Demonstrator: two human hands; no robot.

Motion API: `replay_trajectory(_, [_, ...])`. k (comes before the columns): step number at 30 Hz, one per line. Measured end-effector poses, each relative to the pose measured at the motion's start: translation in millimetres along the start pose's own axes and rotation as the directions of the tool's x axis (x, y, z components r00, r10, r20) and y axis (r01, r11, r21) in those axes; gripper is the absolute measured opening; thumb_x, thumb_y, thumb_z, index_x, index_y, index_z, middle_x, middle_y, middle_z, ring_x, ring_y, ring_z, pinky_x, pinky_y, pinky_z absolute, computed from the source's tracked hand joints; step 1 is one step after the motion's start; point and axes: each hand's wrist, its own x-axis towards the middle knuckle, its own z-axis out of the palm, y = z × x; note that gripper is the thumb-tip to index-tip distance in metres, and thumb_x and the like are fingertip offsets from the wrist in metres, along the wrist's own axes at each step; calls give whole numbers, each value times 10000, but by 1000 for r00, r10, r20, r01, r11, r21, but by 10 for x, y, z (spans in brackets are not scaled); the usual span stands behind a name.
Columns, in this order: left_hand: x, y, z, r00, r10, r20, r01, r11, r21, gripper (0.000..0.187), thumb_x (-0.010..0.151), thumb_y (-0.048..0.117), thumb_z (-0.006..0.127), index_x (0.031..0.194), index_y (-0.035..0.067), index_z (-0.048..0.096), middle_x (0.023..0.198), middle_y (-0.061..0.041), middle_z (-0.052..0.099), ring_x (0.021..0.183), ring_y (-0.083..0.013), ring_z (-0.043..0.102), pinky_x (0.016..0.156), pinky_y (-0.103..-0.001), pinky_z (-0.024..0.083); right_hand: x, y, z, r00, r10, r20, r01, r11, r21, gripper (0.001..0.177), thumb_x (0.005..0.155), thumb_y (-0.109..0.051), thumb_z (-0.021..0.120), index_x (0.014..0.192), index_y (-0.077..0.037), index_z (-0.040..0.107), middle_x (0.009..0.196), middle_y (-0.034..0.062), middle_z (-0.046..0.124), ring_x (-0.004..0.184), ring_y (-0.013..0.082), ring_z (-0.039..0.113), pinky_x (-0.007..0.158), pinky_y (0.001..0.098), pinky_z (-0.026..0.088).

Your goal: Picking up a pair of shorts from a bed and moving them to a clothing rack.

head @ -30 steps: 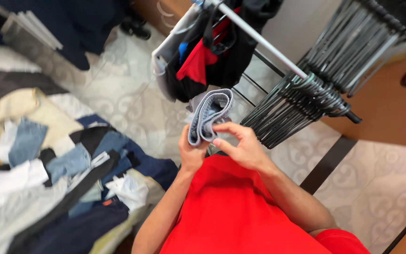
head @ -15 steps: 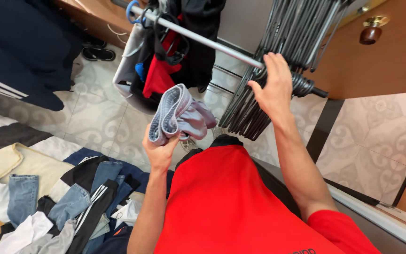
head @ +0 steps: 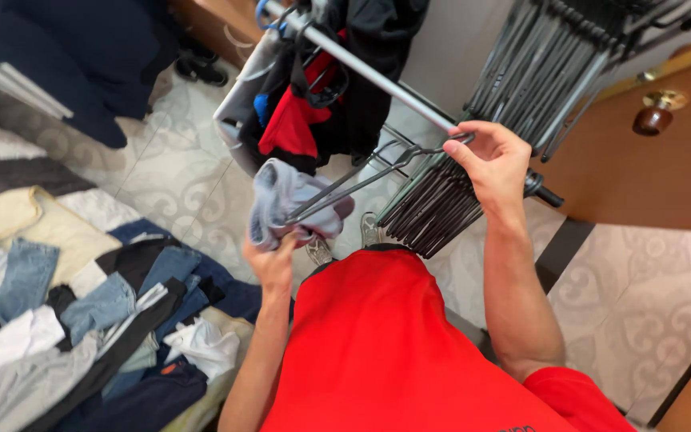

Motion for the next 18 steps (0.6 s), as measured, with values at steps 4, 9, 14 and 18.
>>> replay_trajectory(4, [-148, 64, 212, 996, -70, 52, 73, 996, -47, 514, 794, -108, 751, 1276, -42, 584, 1060, -82, 702, 897, -163, 703, 788, -322, 606, -253, -104, 467, 991, 97, 93, -113, 975, 192, 219, 912, 1, 785, 1116, 28, 710, 1050, 110, 755, 843, 125, 693, 796, 242, 564])
replay_trajectory(9, [-150, 326, 331, 970, -18, 242, 55, 987, -148, 540, 820, -110, 639, 1351, -68, 550, 1121, -86, 689, 949, -164, 694, 837, -317, 603, -418, 26, 761, 975, -89, 202, -28, 858, 513, 292, 927, -26, 796, 1201, 6, 702, 1034, 104, 709, 943, 174, 667, 856, 295, 535])
replay_trajectory(14, [-57, 407, 318, 928, -72, 366, 165, 959, -230, 552, 804, -120, 618, 1347, -59, 536, 1126, -90, 679, 928, -174, 697, 809, -330, 612, -299, 38, 1040, 846, -149, 512, -167, 838, 520, 146, 1004, -106, 685, 1115, -14, 707, 1208, 134, 659, 1050, 195, 663, 936, 338, 552])
replay_trajectory(18, [-84, 422, 353, 932, -171, 318, 241, 950, -197, 506, 793, -123, 621, 1290, -57, 556, 1024, -96, 699, 849, -192, 719, 726, -362, 641, -434, -286, 1366, 815, 62, 577, -227, 949, 219, 425, 866, 17, 705, 1241, -67, 522, 1297, 98, 594, 1052, 161, 658, 695, 300, 574])
